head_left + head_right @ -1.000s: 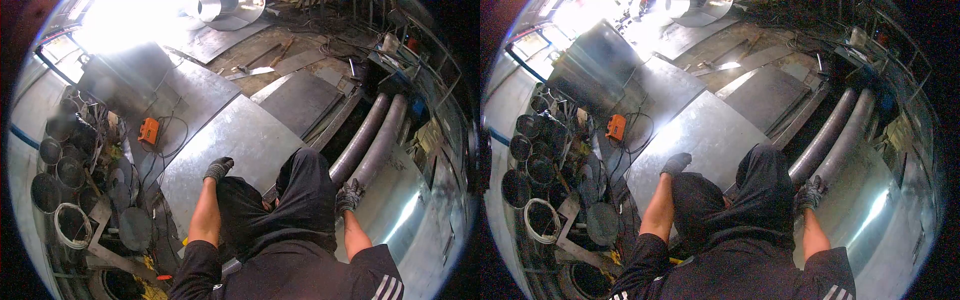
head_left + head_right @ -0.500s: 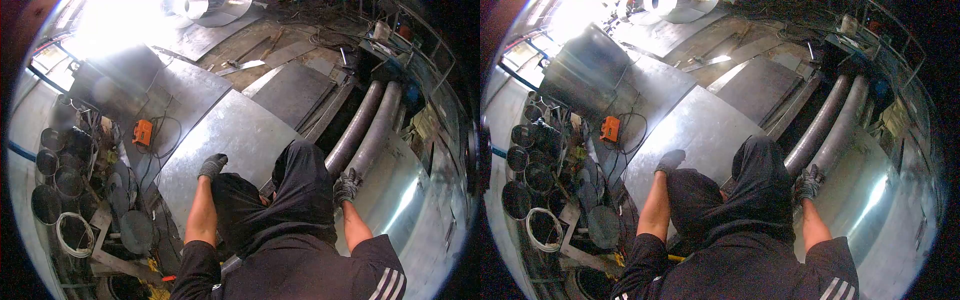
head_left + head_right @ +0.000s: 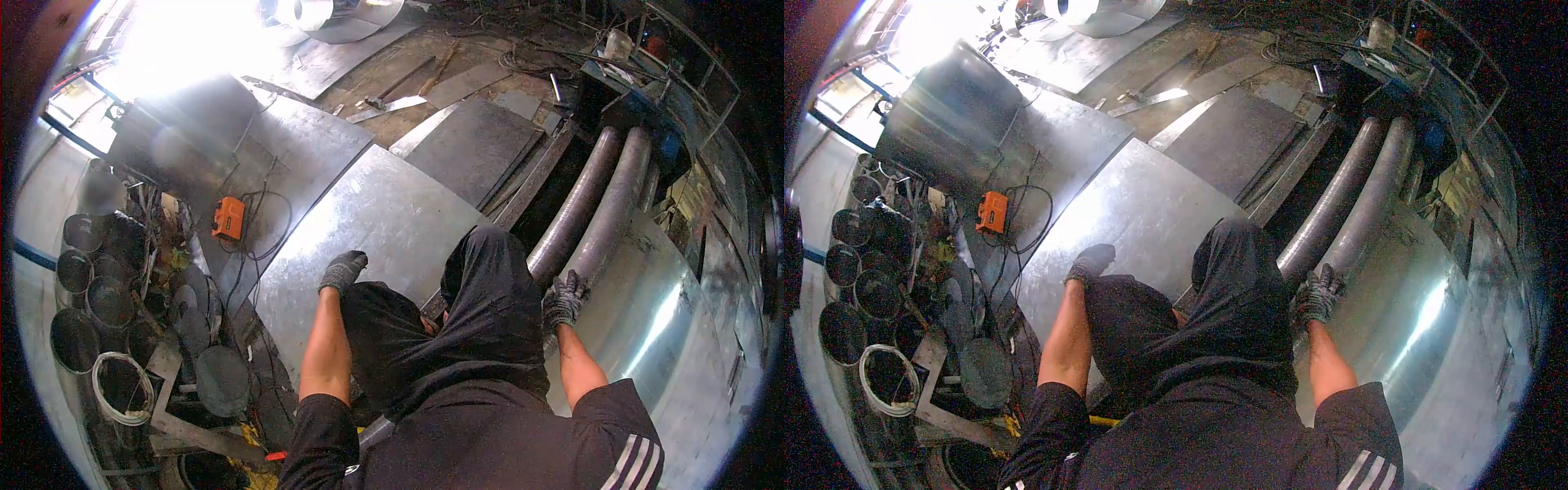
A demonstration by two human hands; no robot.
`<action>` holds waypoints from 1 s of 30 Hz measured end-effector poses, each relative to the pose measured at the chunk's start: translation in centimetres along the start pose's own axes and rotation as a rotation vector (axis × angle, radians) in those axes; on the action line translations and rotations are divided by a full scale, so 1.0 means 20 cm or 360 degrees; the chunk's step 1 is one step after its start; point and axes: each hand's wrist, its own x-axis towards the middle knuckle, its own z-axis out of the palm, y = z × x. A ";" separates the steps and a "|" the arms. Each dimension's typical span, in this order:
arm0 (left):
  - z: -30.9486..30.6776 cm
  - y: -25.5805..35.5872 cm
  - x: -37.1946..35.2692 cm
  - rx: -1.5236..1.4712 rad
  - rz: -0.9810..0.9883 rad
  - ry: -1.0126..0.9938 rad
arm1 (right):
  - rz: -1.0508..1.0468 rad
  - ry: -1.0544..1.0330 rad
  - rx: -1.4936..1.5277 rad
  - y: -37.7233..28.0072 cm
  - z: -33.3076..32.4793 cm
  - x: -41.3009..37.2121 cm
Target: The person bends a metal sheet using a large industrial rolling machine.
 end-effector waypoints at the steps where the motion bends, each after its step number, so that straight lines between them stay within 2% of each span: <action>1: 0.00 0.00 0.00 -0.0001 0.0002 0.0002 | -0.0032 0.0080 0.0004 0.02 0.05 0.01; 4: -0.01 0.02 -0.03 -0.0023 0.0052 0.0002 | -0.0048 0.0012 0.0016 -0.01 -0.07 -0.02; 7: -0.05 0.06 -0.05 -0.0193 -0.0093 0.0004 | -0.0042 0.0004 0.0119 0.04 0.01 0.00; 10: -0.03 0.04 -0.06 -0.0238 0.0012 0.0079 | -0.0030 -0.0063 0.0112 0.00 -0.08 -0.02; 12: -0.07 0.09 -0.14 -0.0406 0.0065 0.0189 | -0.0020 -0.0096 0.0025 0.00 -0.05 -0.02; 14: -0.05 0.08 -0.11 -0.0400 0.0030 0.0170 | -0.0003 -0.0157 -0.0150 0.00 -0.03 0.00; 15: -0.04 0.06 -0.09 -0.0395 -0.0003 0.0128 | -0.0240 -0.0633 -0.0529 -0.07 -0.19 0.03; 18: -0.14 0.20 -0.20 -0.0595 -0.0195 0.0124 | -0.0098 -0.0738 -0.0448 -0.24 -0.57 -0.03; 19: -0.12 0.19 -0.19 -0.0675 -0.0189 0.0134 | 0.0066 -0.0357 -0.0078 -0.10 -0.26 -0.02; 22: -0.19 0.25 -0.22 -0.0510 -0.0206 0.0066 | 0.0061 -0.0278 -0.0098 -0.12 -0.28 -0.04; 26: -0.13 0.19 -0.19 -0.0628 -0.0122 0.0131 | 0.0069 -0.0327 -0.0128 -0.19 -0.42 -0.04; 28: -0.16 0.22 -0.21 -0.0689 -0.0214 0.0051 | -0.0003 -0.0666 -0.0348 -0.25 -0.56 -0.04; 29: -0.17 0.23 -0.22 -0.0691 -0.0216 0.0052 | -0.0005 -0.0666 -0.0350 -0.22 -0.48 -0.04; 30: -0.18 0.24 -0.22 -0.0679 -0.0226 0.0051 | 0.0024 -0.0494 -0.0218 -0.16 -0.36 -0.03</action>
